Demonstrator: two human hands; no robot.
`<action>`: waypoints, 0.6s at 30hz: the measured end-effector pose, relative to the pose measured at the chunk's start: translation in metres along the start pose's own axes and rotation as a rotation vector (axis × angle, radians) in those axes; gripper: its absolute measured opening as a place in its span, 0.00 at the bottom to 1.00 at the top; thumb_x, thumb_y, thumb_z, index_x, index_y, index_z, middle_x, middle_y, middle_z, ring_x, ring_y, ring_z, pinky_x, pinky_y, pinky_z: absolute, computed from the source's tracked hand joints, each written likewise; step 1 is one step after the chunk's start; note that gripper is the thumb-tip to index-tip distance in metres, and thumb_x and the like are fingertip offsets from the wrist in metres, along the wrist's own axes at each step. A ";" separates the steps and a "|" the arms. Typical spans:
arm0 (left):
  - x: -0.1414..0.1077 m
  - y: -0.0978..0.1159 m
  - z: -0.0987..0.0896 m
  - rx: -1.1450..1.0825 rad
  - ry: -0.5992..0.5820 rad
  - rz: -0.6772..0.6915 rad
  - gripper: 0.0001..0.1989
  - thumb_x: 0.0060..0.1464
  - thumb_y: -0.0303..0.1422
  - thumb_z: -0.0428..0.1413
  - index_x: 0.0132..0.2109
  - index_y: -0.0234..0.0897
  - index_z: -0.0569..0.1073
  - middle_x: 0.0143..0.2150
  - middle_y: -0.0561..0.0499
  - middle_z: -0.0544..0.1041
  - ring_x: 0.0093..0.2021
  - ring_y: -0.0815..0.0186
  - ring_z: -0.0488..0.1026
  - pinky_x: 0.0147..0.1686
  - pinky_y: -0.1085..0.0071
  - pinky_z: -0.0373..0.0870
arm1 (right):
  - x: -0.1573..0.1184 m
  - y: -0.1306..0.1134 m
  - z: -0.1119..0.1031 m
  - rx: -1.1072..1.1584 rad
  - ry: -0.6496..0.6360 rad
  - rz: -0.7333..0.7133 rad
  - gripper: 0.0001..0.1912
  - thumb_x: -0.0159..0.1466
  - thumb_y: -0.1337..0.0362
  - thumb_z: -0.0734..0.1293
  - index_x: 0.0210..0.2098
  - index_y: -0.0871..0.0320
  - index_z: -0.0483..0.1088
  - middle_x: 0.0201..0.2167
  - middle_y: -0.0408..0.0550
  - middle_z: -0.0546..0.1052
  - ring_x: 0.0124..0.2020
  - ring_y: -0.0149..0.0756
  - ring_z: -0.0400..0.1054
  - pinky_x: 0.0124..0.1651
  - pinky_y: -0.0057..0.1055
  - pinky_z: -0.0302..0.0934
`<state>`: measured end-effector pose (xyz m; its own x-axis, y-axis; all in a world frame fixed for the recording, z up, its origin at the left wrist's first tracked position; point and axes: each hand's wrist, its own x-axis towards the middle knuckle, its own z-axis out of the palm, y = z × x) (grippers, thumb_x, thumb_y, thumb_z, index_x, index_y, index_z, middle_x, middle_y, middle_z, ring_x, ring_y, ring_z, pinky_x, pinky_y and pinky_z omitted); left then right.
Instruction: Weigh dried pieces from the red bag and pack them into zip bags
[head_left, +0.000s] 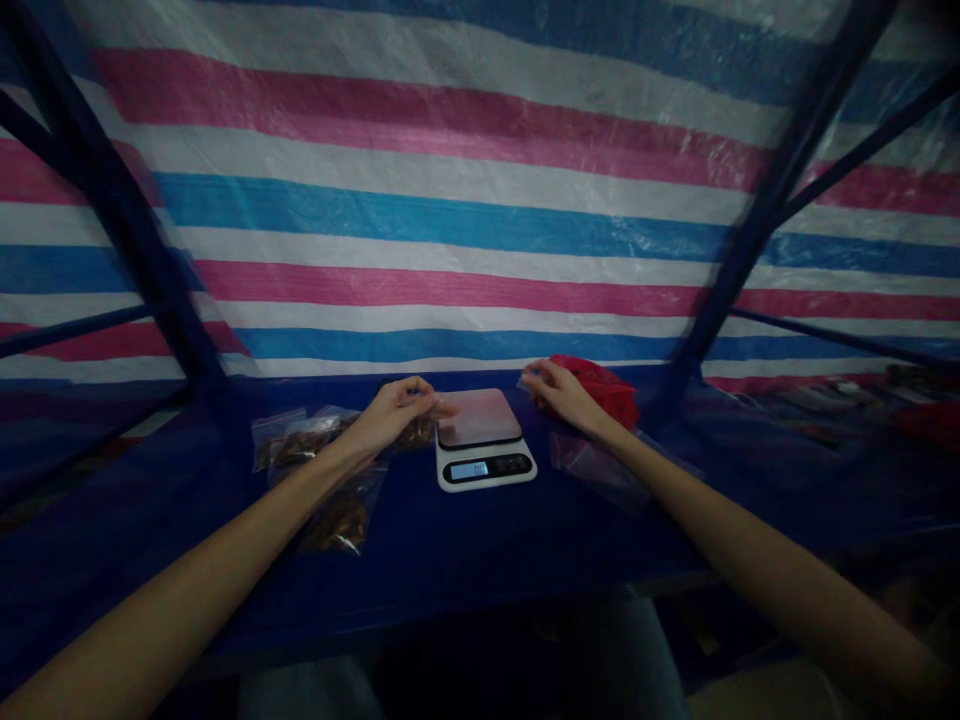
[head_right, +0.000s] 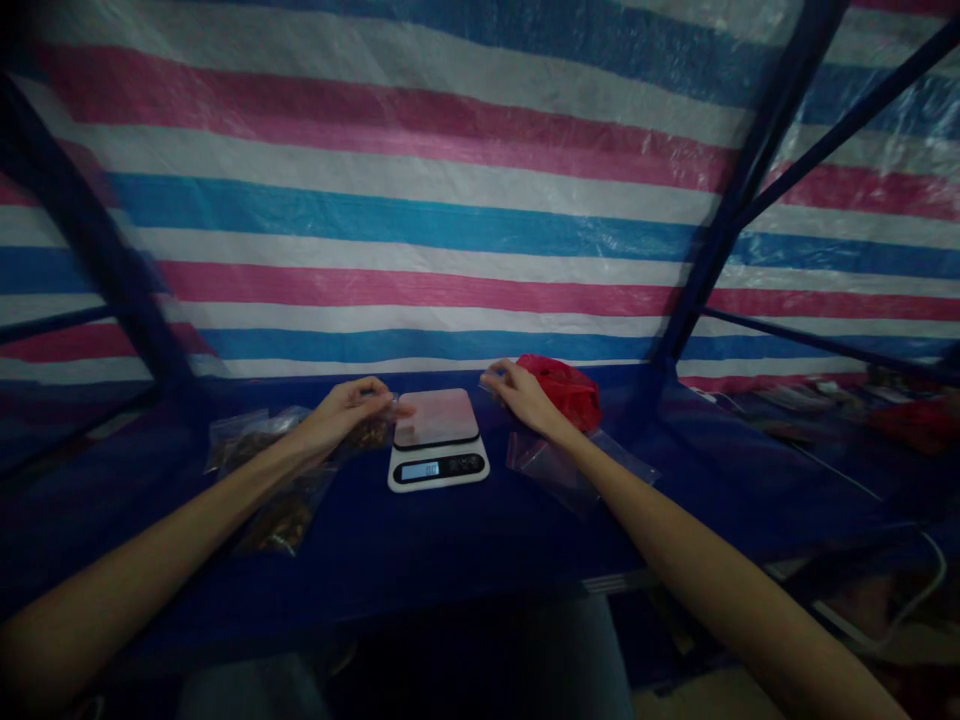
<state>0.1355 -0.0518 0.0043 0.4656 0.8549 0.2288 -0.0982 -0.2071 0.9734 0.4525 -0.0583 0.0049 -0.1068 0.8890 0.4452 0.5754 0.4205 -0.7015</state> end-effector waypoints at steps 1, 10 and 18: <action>0.000 -0.001 -0.001 0.003 0.028 -0.031 0.19 0.51 0.45 0.68 0.36 0.37 0.71 0.39 0.38 0.84 0.37 0.56 0.83 0.37 0.63 0.77 | -0.006 0.007 -0.001 0.003 -0.023 0.047 0.23 0.65 0.45 0.68 0.47 0.59 0.66 0.29 0.45 0.74 0.28 0.39 0.70 0.32 0.36 0.64; 0.008 0.032 0.005 -0.122 0.135 0.056 0.17 0.55 0.46 0.66 0.35 0.35 0.76 0.32 0.45 0.81 0.28 0.64 0.78 0.27 0.71 0.73 | -0.015 -0.039 0.017 -0.124 0.111 -0.165 0.21 0.68 0.48 0.68 0.50 0.58 0.68 0.49 0.56 0.76 0.50 0.47 0.70 0.52 0.44 0.63; 0.030 0.026 0.065 -0.150 0.286 0.164 0.19 0.47 0.46 0.70 0.34 0.34 0.78 0.28 0.53 0.75 0.28 0.69 0.70 0.28 0.74 0.67 | -0.003 -0.089 0.072 0.452 0.108 -0.113 0.21 0.67 0.47 0.64 0.28 0.56 0.64 0.24 0.41 0.65 0.27 0.33 0.60 0.30 0.29 0.56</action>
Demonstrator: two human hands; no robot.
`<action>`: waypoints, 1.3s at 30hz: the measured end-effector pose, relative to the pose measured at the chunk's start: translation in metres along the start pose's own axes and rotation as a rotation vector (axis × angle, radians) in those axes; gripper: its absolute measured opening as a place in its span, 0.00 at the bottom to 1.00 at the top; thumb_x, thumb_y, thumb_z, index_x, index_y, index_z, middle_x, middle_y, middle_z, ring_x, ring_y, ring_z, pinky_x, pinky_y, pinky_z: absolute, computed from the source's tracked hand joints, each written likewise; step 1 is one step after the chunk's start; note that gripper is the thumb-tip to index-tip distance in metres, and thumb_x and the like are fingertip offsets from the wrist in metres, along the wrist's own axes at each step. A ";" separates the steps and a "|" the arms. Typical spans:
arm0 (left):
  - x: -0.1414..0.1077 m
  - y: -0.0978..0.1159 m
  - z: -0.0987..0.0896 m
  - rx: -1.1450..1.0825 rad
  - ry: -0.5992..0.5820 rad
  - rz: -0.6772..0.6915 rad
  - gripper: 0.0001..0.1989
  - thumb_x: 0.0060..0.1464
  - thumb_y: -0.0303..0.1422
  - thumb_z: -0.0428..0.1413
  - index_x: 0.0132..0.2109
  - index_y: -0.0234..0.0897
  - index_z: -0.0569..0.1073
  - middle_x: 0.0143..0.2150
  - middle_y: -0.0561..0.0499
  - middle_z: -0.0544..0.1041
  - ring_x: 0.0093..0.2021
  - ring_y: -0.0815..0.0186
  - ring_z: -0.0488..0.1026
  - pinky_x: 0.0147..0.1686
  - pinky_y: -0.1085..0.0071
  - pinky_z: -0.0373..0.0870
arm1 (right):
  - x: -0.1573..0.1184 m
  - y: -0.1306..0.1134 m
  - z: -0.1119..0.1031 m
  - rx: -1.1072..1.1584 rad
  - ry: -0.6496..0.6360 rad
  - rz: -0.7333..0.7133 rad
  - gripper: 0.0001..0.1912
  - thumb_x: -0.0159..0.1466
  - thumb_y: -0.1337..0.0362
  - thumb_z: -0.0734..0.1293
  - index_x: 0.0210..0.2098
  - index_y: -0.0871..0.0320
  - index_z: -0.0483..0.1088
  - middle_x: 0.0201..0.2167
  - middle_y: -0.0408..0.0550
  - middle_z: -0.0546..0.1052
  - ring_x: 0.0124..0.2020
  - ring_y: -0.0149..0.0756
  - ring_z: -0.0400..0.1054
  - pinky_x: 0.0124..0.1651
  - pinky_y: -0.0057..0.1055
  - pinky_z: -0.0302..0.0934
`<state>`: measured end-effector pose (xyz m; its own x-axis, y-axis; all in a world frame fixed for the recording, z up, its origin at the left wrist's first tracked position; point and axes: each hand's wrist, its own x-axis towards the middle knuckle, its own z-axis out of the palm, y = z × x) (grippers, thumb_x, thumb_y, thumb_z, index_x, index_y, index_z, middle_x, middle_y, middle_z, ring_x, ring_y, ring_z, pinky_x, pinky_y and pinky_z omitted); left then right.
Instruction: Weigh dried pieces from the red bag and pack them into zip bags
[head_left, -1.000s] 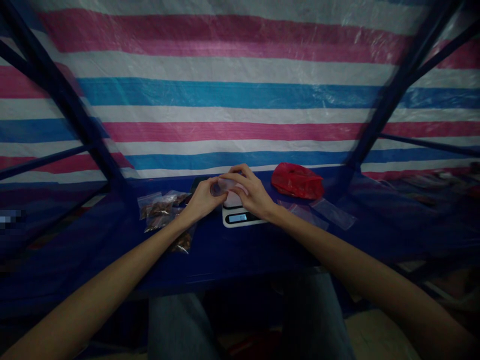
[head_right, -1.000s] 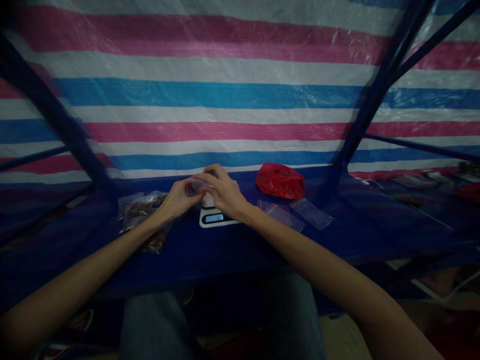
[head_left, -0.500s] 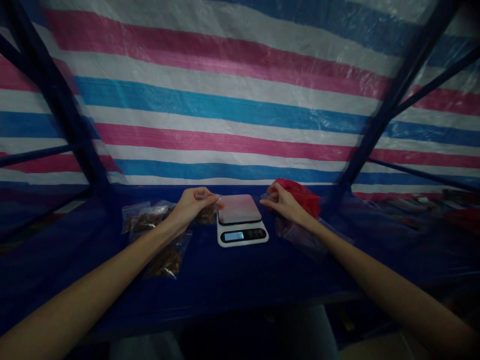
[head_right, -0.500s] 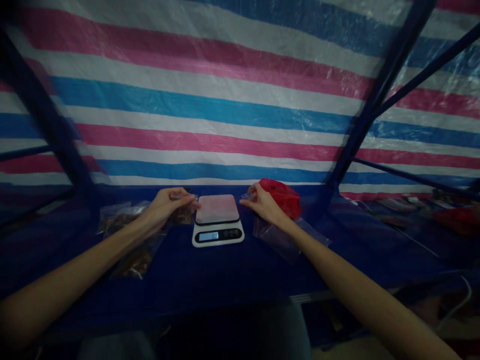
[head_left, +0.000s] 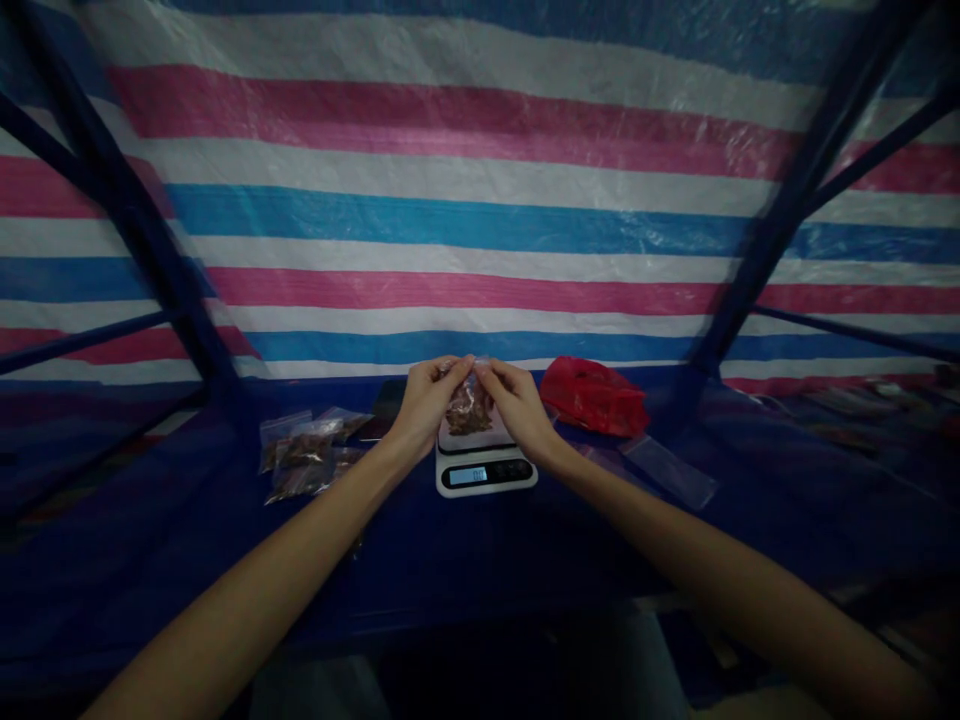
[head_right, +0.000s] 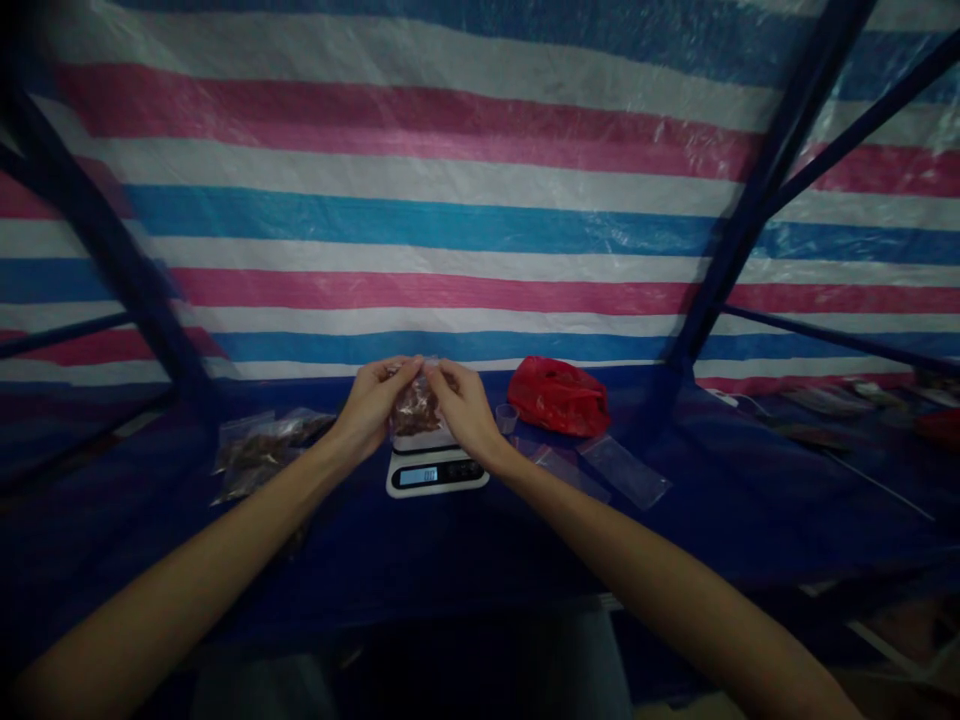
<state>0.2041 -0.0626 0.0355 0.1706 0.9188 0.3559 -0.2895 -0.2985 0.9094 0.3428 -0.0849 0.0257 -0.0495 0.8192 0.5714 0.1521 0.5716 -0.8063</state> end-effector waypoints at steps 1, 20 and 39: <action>-0.003 -0.005 0.002 -0.019 0.027 -0.013 0.20 0.45 0.45 0.71 0.35 0.34 0.78 0.30 0.53 0.77 0.29 0.69 0.71 0.30 0.74 0.68 | -0.003 0.005 -0.001 0.028 0.035 0.006 0.21 0.67 0.47 0.65 0.27 0.55 0.63 0.24 0.40 0.64 0.27 0.33 0.58 0.29 0.29 0.55; -0.015 -0.011 -0.015 0.127 0.012 -0.029 0.18 0.41 0.43 0.73 0.33 0.32 0.81 0.27 0.47 0.80 0.25 0.68 0.73 0.23 0.74 0.69 | -0.014 0.023 -0.012 0.308 -0.059 0.189 0.22 0.59 0.45 0.73 0.29 0.59 0.71 0.27 0.42 0.70 0.28 0.30 0.62 0.31 0.26 0.58; -0.013 -0.014 -0.015 0.078 0.106 0.158 0.12 0.49 0.38 0.68 0.36 0.34 0.78 0.31 0.50 0.79 0.31 0.69 0.74 0.32 0.75 0.70 | -0.008 0.024 -0.015 0.471 -0.038 0.147 0.16 0.59 0.50 0.76 0.34 0.57 0.79 0.29 0.43 0.76 0.28 0.30 0.68 0.30 0.27 0.61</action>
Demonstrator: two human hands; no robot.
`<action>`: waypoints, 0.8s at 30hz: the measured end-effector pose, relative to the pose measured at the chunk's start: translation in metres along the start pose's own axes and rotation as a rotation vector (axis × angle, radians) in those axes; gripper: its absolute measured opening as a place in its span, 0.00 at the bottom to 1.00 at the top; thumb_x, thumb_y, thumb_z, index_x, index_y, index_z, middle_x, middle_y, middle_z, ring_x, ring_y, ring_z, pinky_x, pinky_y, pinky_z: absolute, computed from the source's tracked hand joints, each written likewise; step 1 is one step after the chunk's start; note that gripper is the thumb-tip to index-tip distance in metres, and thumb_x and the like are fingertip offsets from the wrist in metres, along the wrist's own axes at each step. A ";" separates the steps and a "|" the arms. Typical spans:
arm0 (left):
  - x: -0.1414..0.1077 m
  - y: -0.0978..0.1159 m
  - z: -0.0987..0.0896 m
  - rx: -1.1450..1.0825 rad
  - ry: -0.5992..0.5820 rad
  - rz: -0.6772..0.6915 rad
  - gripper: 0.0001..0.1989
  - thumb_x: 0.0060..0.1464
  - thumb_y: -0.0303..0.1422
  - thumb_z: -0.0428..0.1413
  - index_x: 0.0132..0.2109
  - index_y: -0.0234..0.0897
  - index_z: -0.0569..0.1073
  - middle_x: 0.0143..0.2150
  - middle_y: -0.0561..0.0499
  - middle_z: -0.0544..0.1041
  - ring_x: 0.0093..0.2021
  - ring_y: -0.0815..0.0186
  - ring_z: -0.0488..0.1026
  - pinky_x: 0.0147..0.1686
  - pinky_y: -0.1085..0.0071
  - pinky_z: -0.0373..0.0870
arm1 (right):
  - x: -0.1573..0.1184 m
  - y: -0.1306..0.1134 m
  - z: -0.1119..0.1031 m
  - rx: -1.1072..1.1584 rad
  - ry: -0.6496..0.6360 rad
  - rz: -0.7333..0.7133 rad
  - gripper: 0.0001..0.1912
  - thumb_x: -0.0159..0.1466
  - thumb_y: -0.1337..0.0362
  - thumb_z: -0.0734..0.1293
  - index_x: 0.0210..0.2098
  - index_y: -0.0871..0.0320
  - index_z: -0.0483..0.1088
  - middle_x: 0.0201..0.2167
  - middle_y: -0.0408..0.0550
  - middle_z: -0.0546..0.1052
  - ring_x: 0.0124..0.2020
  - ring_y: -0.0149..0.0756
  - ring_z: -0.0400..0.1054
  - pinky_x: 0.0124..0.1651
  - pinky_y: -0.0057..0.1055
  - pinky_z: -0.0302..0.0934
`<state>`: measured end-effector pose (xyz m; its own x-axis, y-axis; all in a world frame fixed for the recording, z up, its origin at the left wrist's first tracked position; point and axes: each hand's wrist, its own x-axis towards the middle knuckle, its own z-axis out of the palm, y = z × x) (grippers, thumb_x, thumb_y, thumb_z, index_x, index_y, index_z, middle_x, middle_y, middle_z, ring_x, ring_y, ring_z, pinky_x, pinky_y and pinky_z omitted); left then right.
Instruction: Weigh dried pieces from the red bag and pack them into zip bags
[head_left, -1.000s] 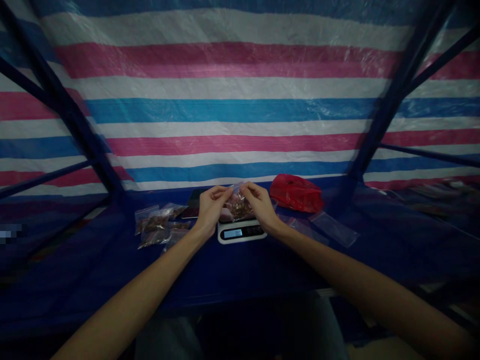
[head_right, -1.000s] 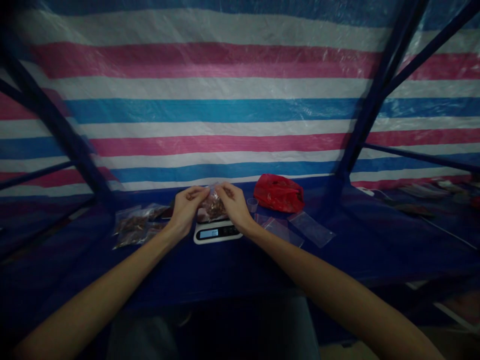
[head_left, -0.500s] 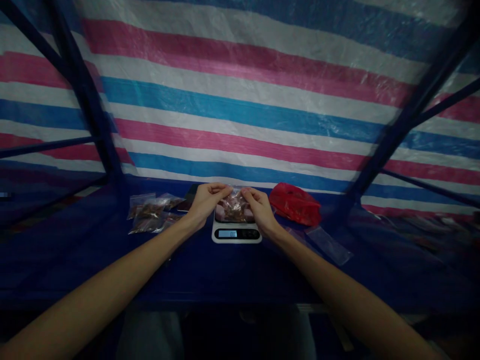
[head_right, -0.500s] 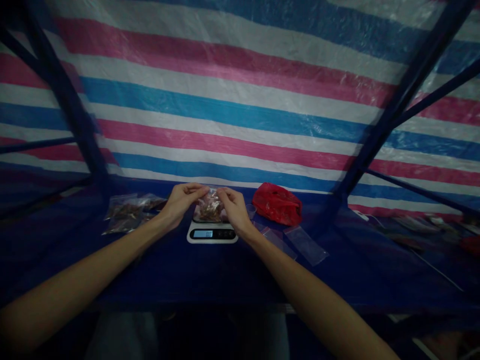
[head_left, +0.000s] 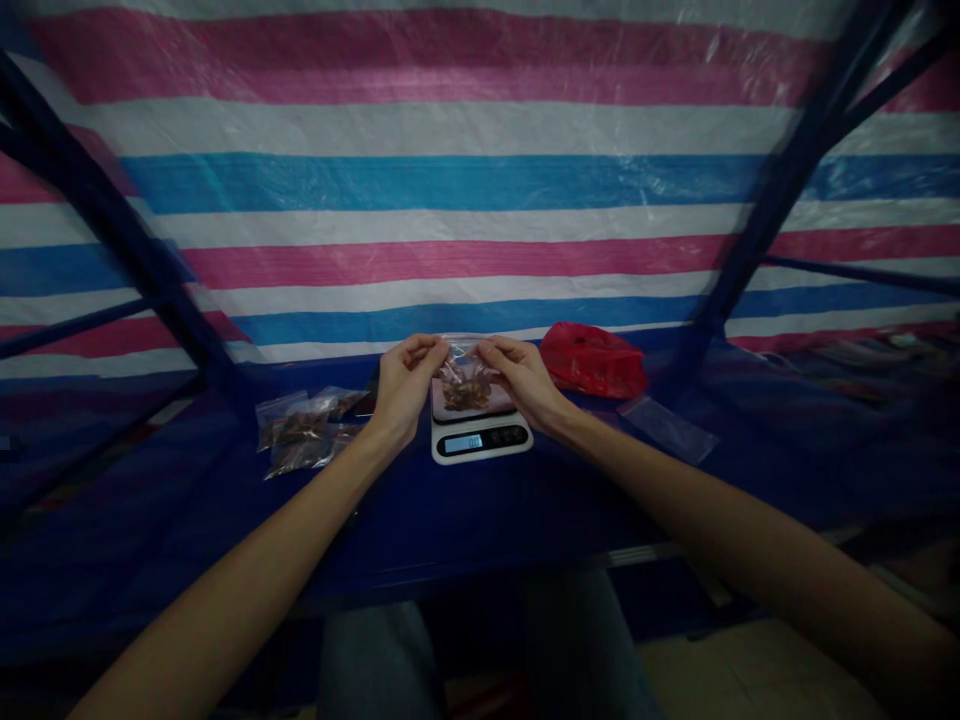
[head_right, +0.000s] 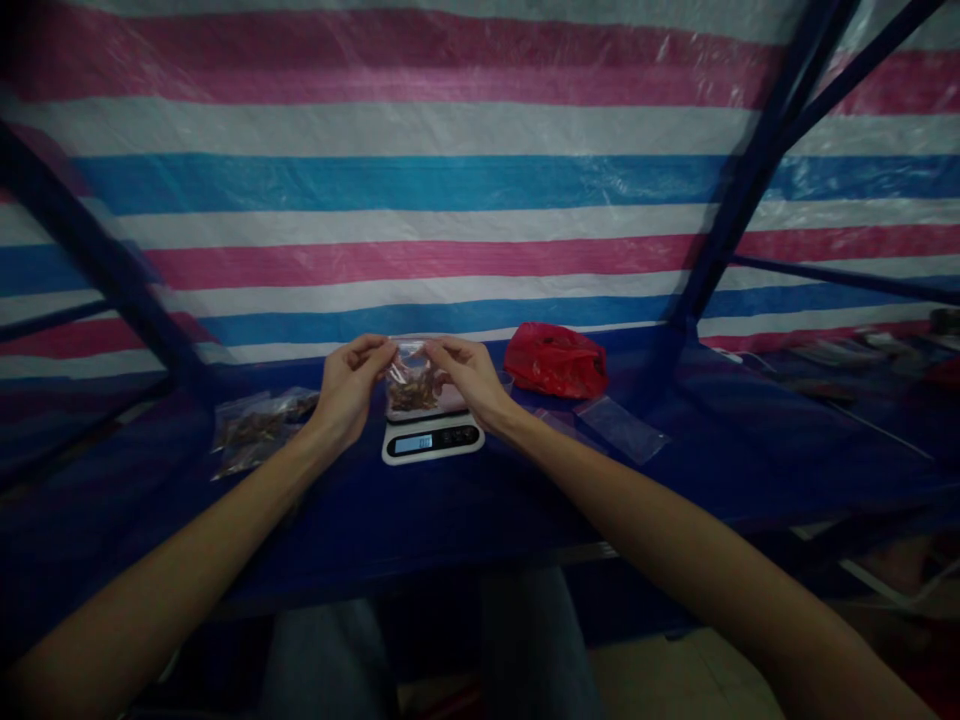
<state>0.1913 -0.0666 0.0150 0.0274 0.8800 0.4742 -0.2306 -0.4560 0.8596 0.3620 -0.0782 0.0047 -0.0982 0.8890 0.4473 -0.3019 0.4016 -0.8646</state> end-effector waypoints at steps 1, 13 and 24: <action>0.000 0.000 0.000 0.014 0.003 0.018 0.11 0.51 0.38 0.67 0.36 0.34 0.78 0.30 0.50 0.78 0.31 0.70 0.74 0.32 0.75 0.70 | -0.001 -0.001 0.001 -0.006 -0.001 -0.010 0.16 0.60 0.50 0.75 0.35 0.57 0.79 0.28 0.43 0.75 0.27 0.30 0.67 0.29 0.27 0.61; -0.004 0.001 0.002 0.109 -0.016 0.063 0.10 0.54 0.39 0.64 0.35 0.35 0.77 0.29 0.52 0.76 0.29 0.69 0.71 0.29 0.74 0.67 | -0.003 -0.002 0.002 -0.054 0.044 0.024 0.18 0.63 0.47 0.72 0.33 0.57 0.75 0.28 0.43 0.72 0.26 0.28 0.63 0.25 0.24 0.56; -0.010 0.002 0.005 0.099 -0.084 0.023 0.13 0.55 0.40 0.63 0.30 0.36 0.75 0.27 0.54 0.72 0.28 0.70 0.66 0.29 0.74 0.62 | -0.005 0.001 0.005 0.028 -0.022 0.058 0.16 0.61 0.50 0.74 0.32 0.58 0.73 0.29 0.41 0.71 0.28 0.28 0.64 0.29 0.23 0.59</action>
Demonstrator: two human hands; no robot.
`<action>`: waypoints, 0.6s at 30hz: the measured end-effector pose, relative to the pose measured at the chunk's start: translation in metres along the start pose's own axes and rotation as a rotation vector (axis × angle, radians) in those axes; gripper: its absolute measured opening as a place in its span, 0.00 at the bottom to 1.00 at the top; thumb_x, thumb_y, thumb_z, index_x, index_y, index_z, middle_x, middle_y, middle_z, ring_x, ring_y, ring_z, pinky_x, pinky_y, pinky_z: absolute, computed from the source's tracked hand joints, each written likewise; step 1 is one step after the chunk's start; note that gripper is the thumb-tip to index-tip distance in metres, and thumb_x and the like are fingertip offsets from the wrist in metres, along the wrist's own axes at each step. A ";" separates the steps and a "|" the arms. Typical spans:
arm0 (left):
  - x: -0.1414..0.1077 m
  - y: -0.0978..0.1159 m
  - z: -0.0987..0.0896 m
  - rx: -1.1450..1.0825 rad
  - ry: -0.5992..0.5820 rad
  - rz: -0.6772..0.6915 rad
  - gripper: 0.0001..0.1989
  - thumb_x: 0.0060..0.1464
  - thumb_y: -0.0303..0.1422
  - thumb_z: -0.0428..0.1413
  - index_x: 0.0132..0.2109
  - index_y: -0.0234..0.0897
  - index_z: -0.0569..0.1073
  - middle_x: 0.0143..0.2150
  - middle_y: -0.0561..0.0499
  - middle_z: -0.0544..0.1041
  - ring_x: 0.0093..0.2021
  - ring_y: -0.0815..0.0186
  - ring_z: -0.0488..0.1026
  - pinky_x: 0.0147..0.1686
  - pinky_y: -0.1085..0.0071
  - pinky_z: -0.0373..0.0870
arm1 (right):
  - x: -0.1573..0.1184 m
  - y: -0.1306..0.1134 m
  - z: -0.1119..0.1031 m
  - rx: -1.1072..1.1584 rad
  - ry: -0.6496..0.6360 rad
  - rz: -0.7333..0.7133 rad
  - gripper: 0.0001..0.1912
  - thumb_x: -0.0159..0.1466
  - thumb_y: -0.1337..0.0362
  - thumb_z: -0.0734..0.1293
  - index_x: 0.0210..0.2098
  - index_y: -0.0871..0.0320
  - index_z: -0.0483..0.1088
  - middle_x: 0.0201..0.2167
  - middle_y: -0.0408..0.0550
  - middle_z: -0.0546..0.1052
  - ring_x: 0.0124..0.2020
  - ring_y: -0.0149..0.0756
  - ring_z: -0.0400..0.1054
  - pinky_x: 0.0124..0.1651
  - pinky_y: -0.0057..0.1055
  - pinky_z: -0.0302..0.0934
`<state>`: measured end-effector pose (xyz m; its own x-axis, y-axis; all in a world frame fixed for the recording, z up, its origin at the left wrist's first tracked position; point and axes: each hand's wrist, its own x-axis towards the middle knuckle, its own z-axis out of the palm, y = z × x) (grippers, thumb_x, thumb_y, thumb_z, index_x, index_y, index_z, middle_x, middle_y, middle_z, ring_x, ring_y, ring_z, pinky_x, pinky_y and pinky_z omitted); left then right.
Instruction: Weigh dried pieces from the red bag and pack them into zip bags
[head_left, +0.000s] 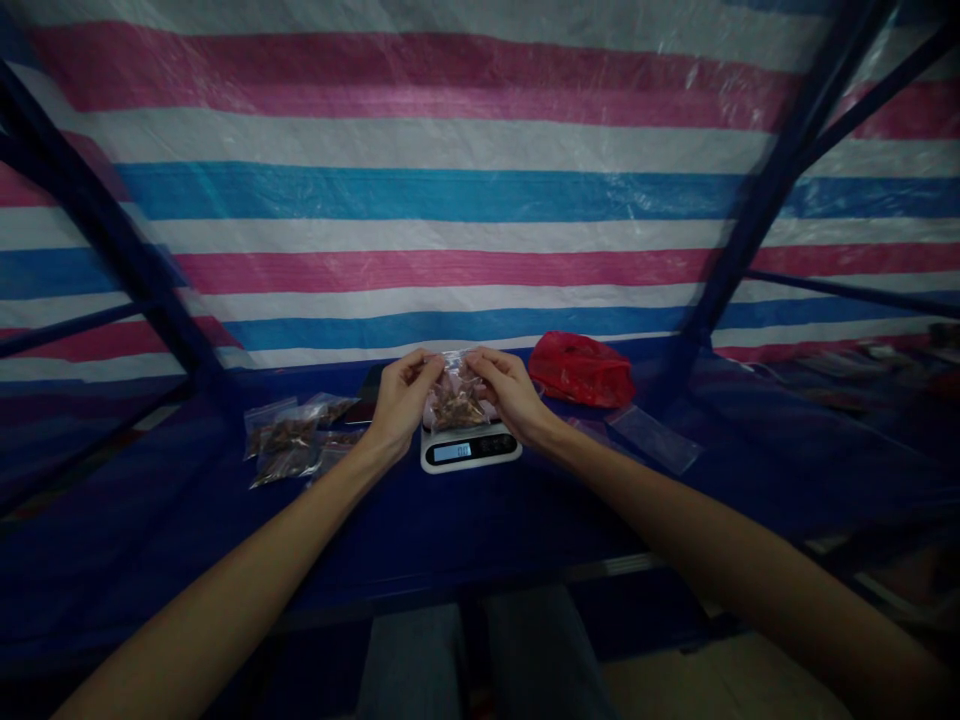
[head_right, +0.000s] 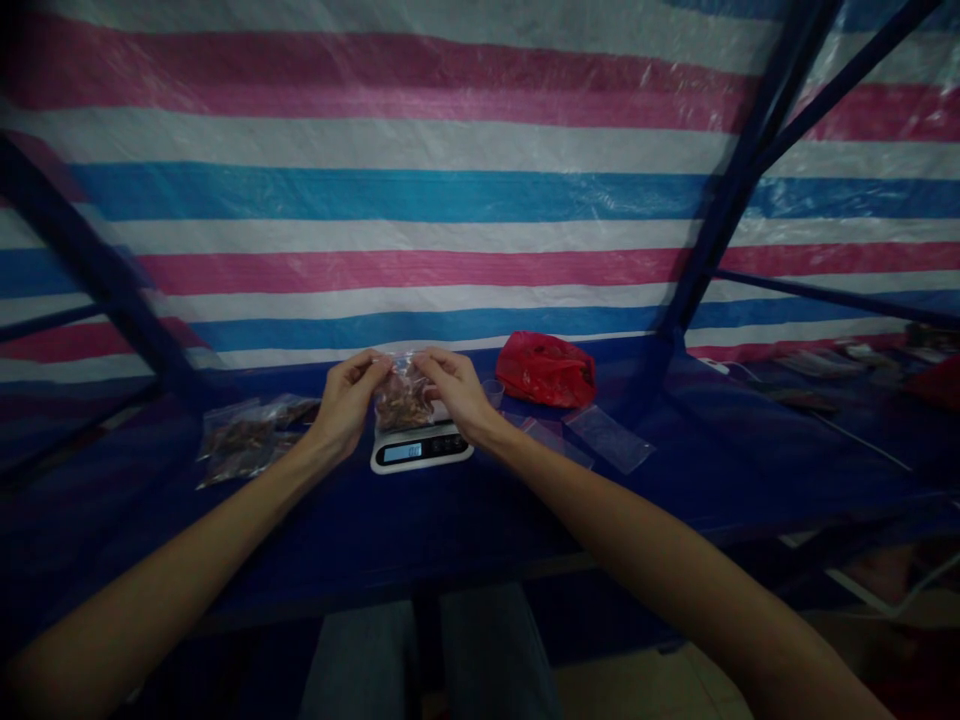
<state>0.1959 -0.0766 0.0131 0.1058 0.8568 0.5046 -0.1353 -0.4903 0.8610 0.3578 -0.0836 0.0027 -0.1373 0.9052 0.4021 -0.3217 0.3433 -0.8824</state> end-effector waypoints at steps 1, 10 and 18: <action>0.000 0.001 0.000 0.006 -0.006 0.006 0.13 0.55 0.41 0.64 0.30 0.36 0.75 0.26 0.54 0.71 0.27 0.70 0.65 0.29 0.74 0.62 | 0.000 0.000 0.001 -0.011 0.006 0.006 0.17 0.61 0.50 0.74 0.32 0.58 0.73 0.28 0.41 0.71 0.27 0.28 0.63 0.28 0.23 0.58; -0.006 0.003 0.003 0.118 -0.094 0.030 0.15 0.57 0.43 0.62 0.33 0.36 0.74 0.28 0.54 0.72 0.28 0.69 0.67 0.28 0.75 0.61 | -0.006 -0.004 0.009 -0.148 -0.023 -0.026 0.22 0.61 0.45 0.73 0.30 0.58 0.69 0.24 0.39 0.66 0.24 0.27 0.59 0.26 0.23 0.54; -0.005 0.004 -0.003 0.272 -0.217 0.114 0.15 0.61 0.43 0.59 0.33 0.36 0.75 0.29 0.53 0.74 0.30 0.67 0.70 0.31 0.74 0.64 | 0.001 -0.017 -0.005 -0.276 -0.168 -0.018 0.24 0.56 0.44 0.76 0.28 0.60 0.73 0.22 0.42 0.72 0.24 0.30 0.65 0.28 0.27 0.60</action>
<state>0.1915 -0.0820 0.0137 0.3159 0.7547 0.5750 0.1057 -0.6302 0.7692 0.3678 -0.0874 0.0166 -0.2936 0.8523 0.4328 -0.0620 0.4349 -0.8984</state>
